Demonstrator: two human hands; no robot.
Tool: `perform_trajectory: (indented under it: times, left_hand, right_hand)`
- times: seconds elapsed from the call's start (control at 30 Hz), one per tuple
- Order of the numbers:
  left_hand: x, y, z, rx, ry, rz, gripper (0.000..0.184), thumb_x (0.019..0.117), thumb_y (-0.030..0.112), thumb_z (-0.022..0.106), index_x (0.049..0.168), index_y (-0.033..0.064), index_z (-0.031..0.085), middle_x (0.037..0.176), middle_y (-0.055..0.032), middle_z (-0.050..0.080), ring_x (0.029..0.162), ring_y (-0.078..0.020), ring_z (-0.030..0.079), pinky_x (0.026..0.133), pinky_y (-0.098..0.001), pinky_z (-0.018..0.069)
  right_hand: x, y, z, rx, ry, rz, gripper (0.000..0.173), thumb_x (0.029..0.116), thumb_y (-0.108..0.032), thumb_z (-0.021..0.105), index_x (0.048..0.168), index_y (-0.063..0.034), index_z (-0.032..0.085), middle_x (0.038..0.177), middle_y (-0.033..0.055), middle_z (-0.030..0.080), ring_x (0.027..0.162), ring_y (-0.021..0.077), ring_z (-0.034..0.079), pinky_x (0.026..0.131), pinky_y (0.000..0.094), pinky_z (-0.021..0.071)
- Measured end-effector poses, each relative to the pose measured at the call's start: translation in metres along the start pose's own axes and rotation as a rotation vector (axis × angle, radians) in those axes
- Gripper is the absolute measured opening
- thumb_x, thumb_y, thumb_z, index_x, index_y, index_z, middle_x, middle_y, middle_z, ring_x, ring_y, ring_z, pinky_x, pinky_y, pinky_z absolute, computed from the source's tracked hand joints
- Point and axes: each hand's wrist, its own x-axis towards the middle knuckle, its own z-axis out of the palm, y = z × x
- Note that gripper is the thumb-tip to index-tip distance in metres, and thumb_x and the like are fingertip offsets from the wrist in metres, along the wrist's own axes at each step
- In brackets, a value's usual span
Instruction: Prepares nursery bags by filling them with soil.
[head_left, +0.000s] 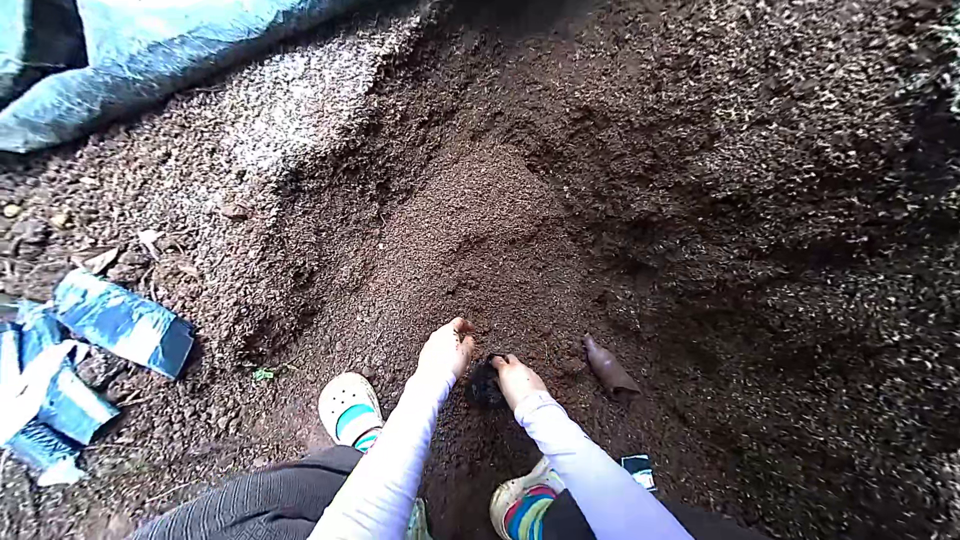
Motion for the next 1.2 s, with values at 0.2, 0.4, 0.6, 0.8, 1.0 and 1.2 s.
perform_trajectory:
  times: [0.2, 0.4, 0.6, 0.8, 1.0, 1.2]
  left_hand:
    - [0.017, 0.004, 0.006, 0.036, -0.036, -0.023, 0.038, 0.1064, 0.024, 0.048, 0.141, 0.0149, 0.059, 0.139, -0.0102, 0.064, 0.129, -0.0285, 0.061, 0.108, -0.0567, 0.046]
    - [0.028, 0.02, 0.027, 0.261, -0.165, -0.004, 0.045, 0.1029, 0.031, 0.054, 0.146, 0.0177, 0.056, 0.144, -0.0117, 0.06, 0.138, -0.0331, 0.053, 0.107, -0.0623, 0.0441]
    - [0.035, 0.008, 0.075, 0.54, -0.222, 0.093, 0.051, 0.1004, 0.018, 0.061, 0.15, 0.0135, 0.051, 0.149, -0.0216, 0.052, 0.132, -0.0446, 0.053, 0.099, -0.0644, 0.0476]
    - [0.009, -0.011, 0.079, 0.426, -0.313, 0.317, 0.036, 0.1107, 0.017, 0.041, 0.144, 0.0183, 0.056, 0.135, -0.016, 0.064, 0.12, -0.0393, 0.065, 0.096, -0.0617, 0.0518]
    - [-0.044, -0.034, 0.116, 0.366, -0.494, 0.489, 0.034, 0.1115, 0.016, 0.038, 0.139, 0.0132, 0.059, 0.122, -0.0212, 0.068, 0.107, -0.0429, 0.069, 0.087, -0.0626, 0.054]
    - [-0.045, -0.043, 0.132, 0.343, -0.592, 0.554, 0.035, 0.1108, 0.012, 0.036, 0.138, 0.0087, 0.058, 0.118, -0.0242, 0.068, 0.106, -0.0442, 0.069, 0.089, -0.0619, 0.0538]
  right_hand:
    - [-0.011, 0.015, -0.003, -0.002, 0.042, 0.011, 0.045, 0.1105, -0.032, 0.047, 0.146, -0.0044, 0.051, 0.138, 0.022, 0.062, 0.13, 0.0368, 0.061, 0.109, 0.0532, 0.0466]
    - [-0.016, 0.018, -0.011, 0.022, 0.011, -0.03, 0.047, 0.1107, -0.025, 0.047, 0.154, -0.0082, 0.045, 0.148, 0.0227, 0.054, 0.138, 0.0357, 0.053, 0.117, 0.0492, 0.0406]
    - [-0.043, 0.008, -0.014, 0.049, -0.068, -0.039, 0.044, 0.1049, -0.003, 0.043, 0.147, -0.0068, 0.055, 0.154, 0.0168, 0.051, 0.144, 0.0295, 0.048, 0.121, 0.0449, 0.0368]
    - [-0.062, 0.005, 0.042, 0.052, -0.075, -0.047, 0.094, 0.0981, -0.055, 0.061, 0.16, 0.0052, 0.024, 0.169, 0.0264, 0.014, 0.159, 0.0342, 0.017, 0.128, 0.0443, 0.0213]
    - [-0.073, 0.014, 0.11, -0.079, -0.15, -0.001, 0.091, 0.0888, -0.068, 0.062, 0.149, -0.0001, 0.05, 0.159, 0.0282, 0.038, 0.153, 0.0417, 0.029, 0.127, 0.0543, 0.0182]
    - [-0.048, 0.03, 0.154, -0.069, -0.123, -0.011, 0.07, 0.0903, -0.06, 0.063, 0.135, -0.0067, 0.065, 0.143, 0.0219, 0.06, 0.139, 0.0387, 0.051, 0.116, 0.0634, 0.0354]
